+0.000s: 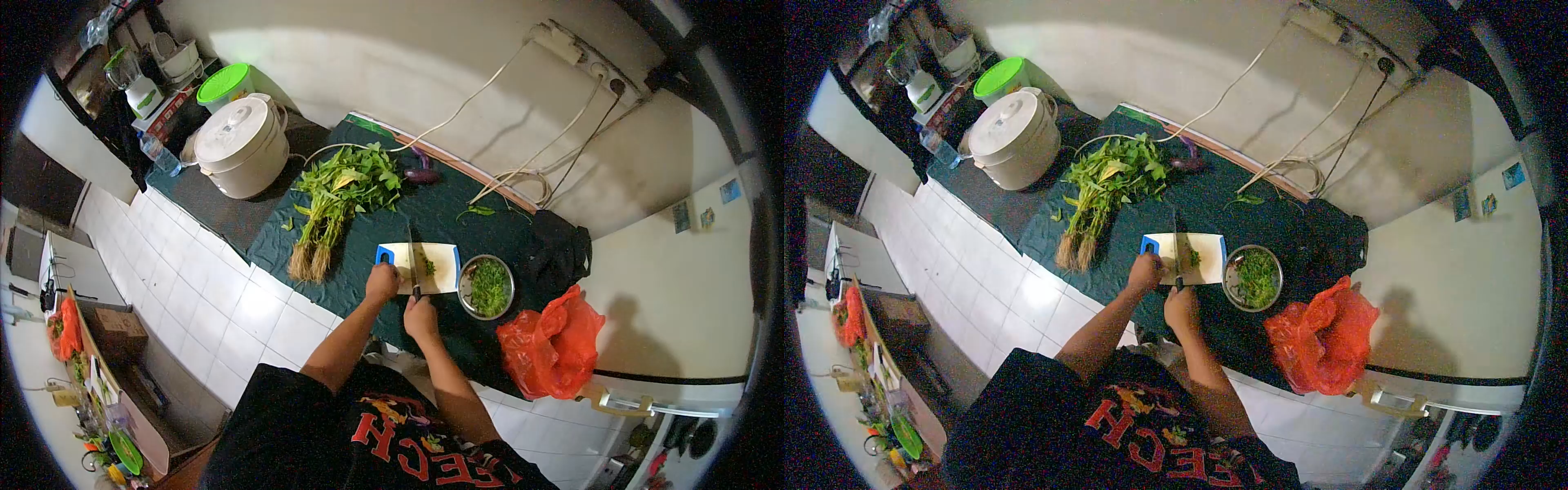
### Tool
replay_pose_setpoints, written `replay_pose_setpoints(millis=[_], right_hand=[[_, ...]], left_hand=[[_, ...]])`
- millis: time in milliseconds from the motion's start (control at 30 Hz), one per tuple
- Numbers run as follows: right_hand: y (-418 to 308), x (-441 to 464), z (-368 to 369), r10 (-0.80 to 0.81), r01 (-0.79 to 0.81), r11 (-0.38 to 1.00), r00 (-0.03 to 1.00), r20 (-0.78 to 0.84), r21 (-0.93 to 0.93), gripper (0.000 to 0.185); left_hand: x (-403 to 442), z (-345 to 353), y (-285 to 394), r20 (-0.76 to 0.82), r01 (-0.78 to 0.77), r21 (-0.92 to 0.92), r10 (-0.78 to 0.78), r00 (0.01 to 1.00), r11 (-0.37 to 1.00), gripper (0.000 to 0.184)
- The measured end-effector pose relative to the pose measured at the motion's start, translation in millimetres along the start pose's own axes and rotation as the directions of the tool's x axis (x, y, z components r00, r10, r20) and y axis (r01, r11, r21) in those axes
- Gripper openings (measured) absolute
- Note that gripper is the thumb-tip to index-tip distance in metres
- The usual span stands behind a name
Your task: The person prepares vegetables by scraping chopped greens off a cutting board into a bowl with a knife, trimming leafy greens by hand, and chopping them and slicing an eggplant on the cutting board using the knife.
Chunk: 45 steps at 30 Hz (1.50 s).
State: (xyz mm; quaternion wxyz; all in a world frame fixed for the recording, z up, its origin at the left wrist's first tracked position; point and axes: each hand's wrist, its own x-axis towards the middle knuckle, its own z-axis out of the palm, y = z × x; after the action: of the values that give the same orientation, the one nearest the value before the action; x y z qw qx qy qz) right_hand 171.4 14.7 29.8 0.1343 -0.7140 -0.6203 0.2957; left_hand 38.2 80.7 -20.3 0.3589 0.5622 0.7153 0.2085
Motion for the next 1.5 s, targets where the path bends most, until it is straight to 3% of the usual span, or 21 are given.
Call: replay_pose_setpoints(millis=[33, 100, 133, 167, 233, 300, 367, 533, 600, 700, 733, 867, 1000, 1100, 1167, 1333, 1500], right_hand=[[10, -7, 12, 0.0, 0.0, 1.0, 1.0, 0.001, 0.0, 0.038], [30, -14, 38, 0.222, -0.225, 0.974, 0.971, 0.089, 0.032, 0.039], [31, -10, 42, 0.247, -0.248, 0.969, 0.965, 0.087, 0.006, 0.038], [33, -6, 43, 0.246, -0.247, 0.969, 0.965, 0.087, 0.006, 0.038], [7, -1, 12, 0.047, -0.047, 0.999, 0.998, 0.04, 0.001, 0.039], [-3, 3, -1, 0.048, -0.05, 0.998, 0.997, 0.065, 0.031, 0.04], [-7, -2, -3, 0.063, -0.062, 0.998, 0.996, 0.059, -0.004, 0.041], [21, -12, 39, 0.234, -0.233, 0.972, 0.971, 0.039, -0.033, 0.038], [3, -5, 16, 0.019, -0.019, 1.0, 1.0, 0.005, 0.017, 0.039], [-11, 8, -4, 0.034, -0.028, 0.998, 0.991, 0.129, -0.047, 0.04], [-8, 1, 5, 0.035, -0.033, 0.999, 0.998, 0.047, -0.037, 0.041], [4, -26, 30, 0.153, -0.153, 0.988, 0.988, 0.022, 0.001, 0.041], [-17, 2, 6, 0.065, -0.066, 0.998, 0.996, 0.066, 0.006, 0.04], [-14, 6, 5, 0.027, -0.024, 0.999, 0.994, 0.107, -0.03, 0.04], [-9, -15, 17, 0.064, -0.064, 0.998, 0.998, 0.002, -0.013, 0.041], [-5, -18, 26, 0.123, -0.123, 0.992, 0.992, 0.005, -0.01, 0.042], [-13, 3, 10, 0.069, -0.069, 0.998, 0.995, 0.073, -0.009, 0.041]], left_hand=[[-2, 2, -1, -0.037, -0.03, 0.017, 0.03, 0.999, 0.999, 0.016], [-5, 3, -3, -0.069, -0.054, 0.034, 0.057, 0.996, 0.998, 0.016], [-5, 4, -5, -0.089, -0.086, 0.039, 0.089, 0.992, 0.996, 0.016], [-5, 5, -6, -0.111, -0.117, 0.045, 0.122, 0.986, 0.992, 0.015], [0, 10, -15, -0.088, -0.112, 0.003, 0.112, 0.99, 0.994, 0.016], [0, 10, -12, -0.068, -0.115, -0.037, 0.113, 0.991, 0.993, 0.017], [-4, 3, -1, -0.013, -0.007, 0.045, 0.007, 1.0, 0.999, 0.016], [-3, 16, -15, -0.062, -0.103, 0.051, 0.106, 0.992, 0.993, 0.018], [-11, 17, -17, -0.088, -0.111, 0.075, 0.118, 0.989, 0.991, 0.018], [-14, 14, -13, -0.145, -0.189, 0.105, 0.203, 0.968, 0.976, 0.015], [-19, 13, -11, -0.187, -0.247, 0.125, 0.267, 0.945, 0.961, 0.013], [-26, 18, -17, -0.234, -0.38, 0.234, 0.431, 0.871, 0.895, 0.015], [-32, 12, -15, -0.181, -0.478, 0.409, 0.582, 0.793, 0.778, 0.023], [-32, 10, -20, -0.181, -0.531, 0.383, 0.625, 0.759, 0.756, 0.024], [-37, 5, -22, -0.189, -0.532, 0.35, 0.614, 0.766, 0.771, 0.024], [-47, -5, -23, -0.218, -0.521, 0.267, 0.577, 0.787, 0.811, 0.021], [-48, -10, -22, -0.077, -0.382, 0.395, 0.445, 0.892, 0.835, 0.026]])
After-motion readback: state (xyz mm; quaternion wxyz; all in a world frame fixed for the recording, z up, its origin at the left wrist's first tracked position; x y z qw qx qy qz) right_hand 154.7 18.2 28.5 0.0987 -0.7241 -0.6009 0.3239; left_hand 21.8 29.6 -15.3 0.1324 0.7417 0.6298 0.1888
